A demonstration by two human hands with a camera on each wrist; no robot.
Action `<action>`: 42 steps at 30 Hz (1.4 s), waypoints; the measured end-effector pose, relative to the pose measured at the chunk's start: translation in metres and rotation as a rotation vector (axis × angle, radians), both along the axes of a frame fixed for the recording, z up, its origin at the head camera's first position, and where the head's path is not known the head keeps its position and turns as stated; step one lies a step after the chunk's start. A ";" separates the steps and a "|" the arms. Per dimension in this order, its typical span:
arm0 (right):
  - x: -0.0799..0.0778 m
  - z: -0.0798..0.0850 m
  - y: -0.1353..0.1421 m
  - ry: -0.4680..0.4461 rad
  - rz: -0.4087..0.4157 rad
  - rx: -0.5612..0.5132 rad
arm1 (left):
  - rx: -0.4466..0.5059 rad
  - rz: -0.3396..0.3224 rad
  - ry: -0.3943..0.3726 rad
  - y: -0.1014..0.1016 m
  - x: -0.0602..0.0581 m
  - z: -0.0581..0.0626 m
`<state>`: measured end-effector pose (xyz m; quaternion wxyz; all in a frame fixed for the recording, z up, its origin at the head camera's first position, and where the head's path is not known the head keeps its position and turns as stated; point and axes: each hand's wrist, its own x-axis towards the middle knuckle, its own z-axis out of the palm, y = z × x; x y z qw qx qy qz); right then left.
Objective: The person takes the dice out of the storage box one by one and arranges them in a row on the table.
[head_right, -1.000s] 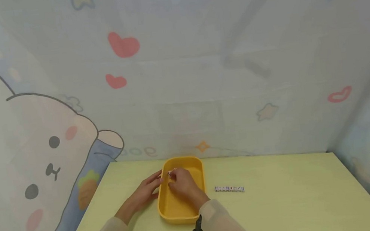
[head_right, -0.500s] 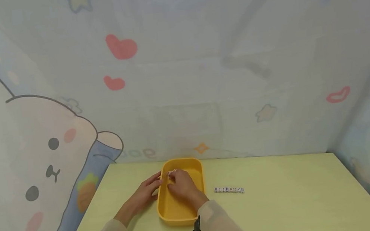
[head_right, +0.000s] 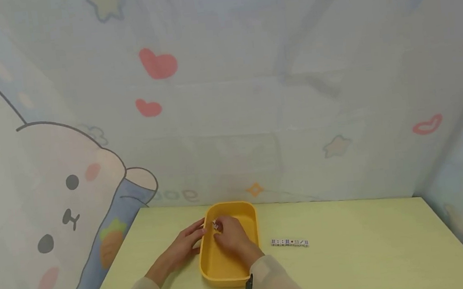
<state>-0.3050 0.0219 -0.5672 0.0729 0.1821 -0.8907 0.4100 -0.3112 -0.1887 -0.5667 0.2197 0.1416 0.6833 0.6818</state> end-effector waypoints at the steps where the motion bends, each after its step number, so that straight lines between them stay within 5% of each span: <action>1: 0.000 0.001 0.000 0.003 -0.002 0.003 | 0.003 -0.001 -0.002 0.000 0.000 0.000; 29: 0.003 0.005 0.005 0.026 0.102 0.186 | -0.012 0.007 0.005 0.001 0.001 0.000; 36: 0.015 0.033 0.019 0.056 0.218 0.220 | -0.017 0.027 -0.001 0.002 -0.002 0.002; 42: 0.033 0.065 0.066 0.082 0.225 0.200 | -0.024 0.046 -0.019 0.005 0.000 0.000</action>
